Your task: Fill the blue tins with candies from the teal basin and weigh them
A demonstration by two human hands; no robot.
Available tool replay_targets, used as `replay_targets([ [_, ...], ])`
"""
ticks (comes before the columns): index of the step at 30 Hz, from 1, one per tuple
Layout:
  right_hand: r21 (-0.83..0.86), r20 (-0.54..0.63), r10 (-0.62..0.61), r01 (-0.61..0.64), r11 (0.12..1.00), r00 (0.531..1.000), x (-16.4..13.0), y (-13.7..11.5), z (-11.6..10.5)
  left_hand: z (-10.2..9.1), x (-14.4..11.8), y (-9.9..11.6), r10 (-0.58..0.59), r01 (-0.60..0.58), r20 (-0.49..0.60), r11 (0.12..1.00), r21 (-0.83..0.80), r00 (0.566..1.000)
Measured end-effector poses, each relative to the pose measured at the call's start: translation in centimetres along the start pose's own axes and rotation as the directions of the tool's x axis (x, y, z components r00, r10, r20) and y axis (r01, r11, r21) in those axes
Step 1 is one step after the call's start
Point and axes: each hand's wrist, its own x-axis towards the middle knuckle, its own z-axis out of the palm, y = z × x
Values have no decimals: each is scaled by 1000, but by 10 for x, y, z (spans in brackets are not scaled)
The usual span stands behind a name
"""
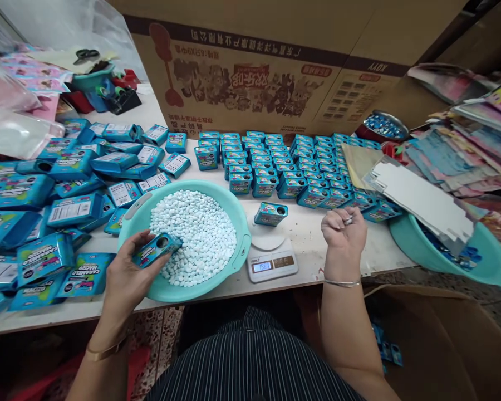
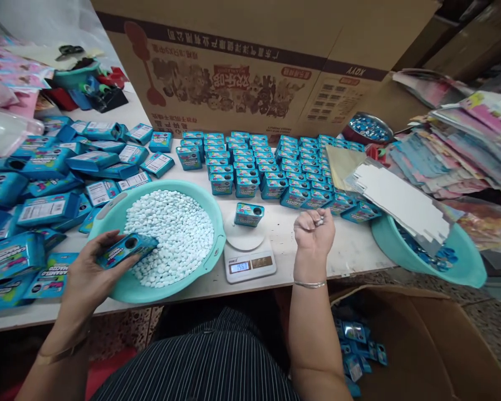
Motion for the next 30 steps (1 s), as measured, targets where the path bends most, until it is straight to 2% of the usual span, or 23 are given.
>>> replay_targets([
  [5, -85, -73, -13, 7, 996, 997, -6, -11, -37, -7, 1, -7, 34, -35, 22, 999, 38, 999],
  [8, -143, -92, -28, 15, 990, 995, -8, -12, -59, -11, -1, 0, 110, -111, 10, 989, 101, 994],
  [12, -197, -94, 94, -111, 974, 991, -15, 0, -79, -11, -8, 34, 280, -260, -118, 952, 163, 953],
  [14, -231, -90, 187, -203, 952, 978, -19, 11, -83, -4, -8, 58, 349, -336, -103, 934, 119, 932],
  [16, -253, -82, 239, -252, 934, 967, -19, 21, -85, 12, -1, 83, 428, -428, 27, 903, 43, 904],
  [17, -259, -70, 248, -258, 931, 966, -18, 25, -85, 24, 5, 95, 473, -477, 118, 879, 7, 873],
  [19, -259, -35, 244, -245, 934, 969, -14, 31, -84, 54, 19, 116, 563, -579, 306, 814, -44, 768],
  [21, -248, -9, 227, -223, 943, 974, -9, 33, -82, 92, 35, 134, 626, -676, 458, 734, -73, 631],
  [22, -240, -6, 215, -210, 948, 977, -7, 33, -80, 112, 41, 142, 630, -712, 524, 700, -62, 573],
  [23, -232, -9, 200, -196, 953, 980, -5, 33, -79, 131, 46, 148, 603, -735, 593, 677, -26, 534],
  [25, -209, -36, 168, -171, 963, 985, -2, 32, -77, 165, 51, 158, 519, -749, 696, 661, 41, 496],
  [27, -161, -96, 140, -155, 975, 985, -2, 30, -75, 187, 52, 163, 455, -740, 747, 669, 72, 484],
  [29, -109, -161, 122, -141, 984, 979, -3, 29, -73, 192, 52, 164, 447, -729, 754, 681, 63, 482],
  [30, -96, -180, 114, -133, 986, 977, -3, 29, -71, 187, 53, 165, 474, -725, 732, 688, 39, 489],
])
